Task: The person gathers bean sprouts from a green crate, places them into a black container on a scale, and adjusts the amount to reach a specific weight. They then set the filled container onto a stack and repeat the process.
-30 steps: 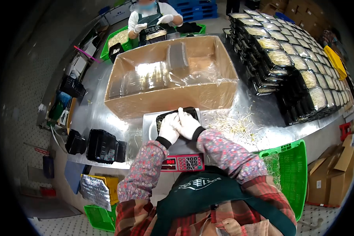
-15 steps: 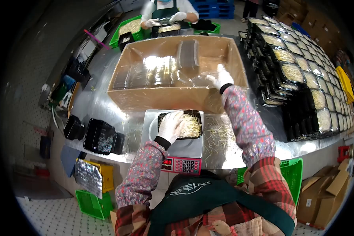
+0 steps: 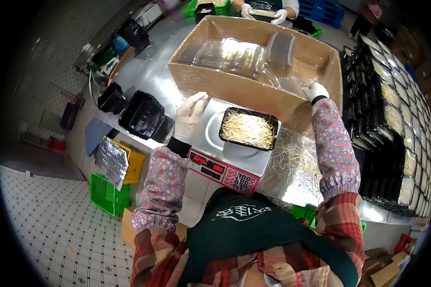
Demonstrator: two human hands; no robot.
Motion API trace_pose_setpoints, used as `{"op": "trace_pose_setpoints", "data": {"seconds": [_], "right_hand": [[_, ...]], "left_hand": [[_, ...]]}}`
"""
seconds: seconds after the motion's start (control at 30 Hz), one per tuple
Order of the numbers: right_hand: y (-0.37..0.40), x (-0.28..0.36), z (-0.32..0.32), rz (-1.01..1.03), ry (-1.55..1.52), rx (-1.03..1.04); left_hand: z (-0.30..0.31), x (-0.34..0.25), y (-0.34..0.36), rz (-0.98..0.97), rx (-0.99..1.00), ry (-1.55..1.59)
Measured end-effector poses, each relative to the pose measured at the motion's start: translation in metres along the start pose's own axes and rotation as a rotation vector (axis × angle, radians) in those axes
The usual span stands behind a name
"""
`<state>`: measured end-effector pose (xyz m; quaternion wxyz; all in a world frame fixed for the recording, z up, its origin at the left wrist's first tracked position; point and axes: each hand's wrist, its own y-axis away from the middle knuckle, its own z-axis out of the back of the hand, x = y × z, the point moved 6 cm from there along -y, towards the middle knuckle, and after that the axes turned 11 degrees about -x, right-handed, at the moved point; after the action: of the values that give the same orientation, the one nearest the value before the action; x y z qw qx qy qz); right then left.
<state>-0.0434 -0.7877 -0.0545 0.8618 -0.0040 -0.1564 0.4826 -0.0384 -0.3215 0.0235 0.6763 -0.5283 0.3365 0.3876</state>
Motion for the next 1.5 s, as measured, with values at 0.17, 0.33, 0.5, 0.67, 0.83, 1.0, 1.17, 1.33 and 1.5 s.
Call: {"op": "trace_pose_setpoints", "data": {"seconds": [0.17,0.33,0.5,0.67,0.83,1.0,1.17,1.33,1.5], "right_hand": [[-0.036,-0.035,-0.058,0.004,0.103,0.131],[-0.016,0.019,0.011,0.067,-0.007,0.065],[-0.008,0.093,-0.017,0.202,-0.293,0.03],[-0.019,0.11,-0.014,0.134,-0.17,0.275],[-0.021,0.093,-0.016,0.231,-0.271,0.202],[0.004,0.121,0.002,0.337,-0.094,-0.289],[0.001,0.128,-0.017,0.09,-0.186,0.057],[0.006,0.113,-0.005,0.011,-0.163,0.056],[0.016,0.122,0.008,0.171,-0.008,-0.155]], "left_hand": [[0.015,0.006,0.02,0.126,-0.01,0.013],[0.049,0.015,0.04,0.296,-0.099,0.04],[0.05,0.034,0.051,0.31,-0.101,0.065],[0.056,0.044,0.058,0.255,-0.141,-0.04],[0.072,0.058,0.075,0.364,-0.158,0.031],[0.051,0.057,0.07,0.414,-0.137,0.152],[0.019,0.044,0.062,0.301,-0.043,0.14],[0.026,0.041,0.068,0.325,-0.054,0.181],[0.022,0.042,0.065,0.278,-0.031,0.192]]}}
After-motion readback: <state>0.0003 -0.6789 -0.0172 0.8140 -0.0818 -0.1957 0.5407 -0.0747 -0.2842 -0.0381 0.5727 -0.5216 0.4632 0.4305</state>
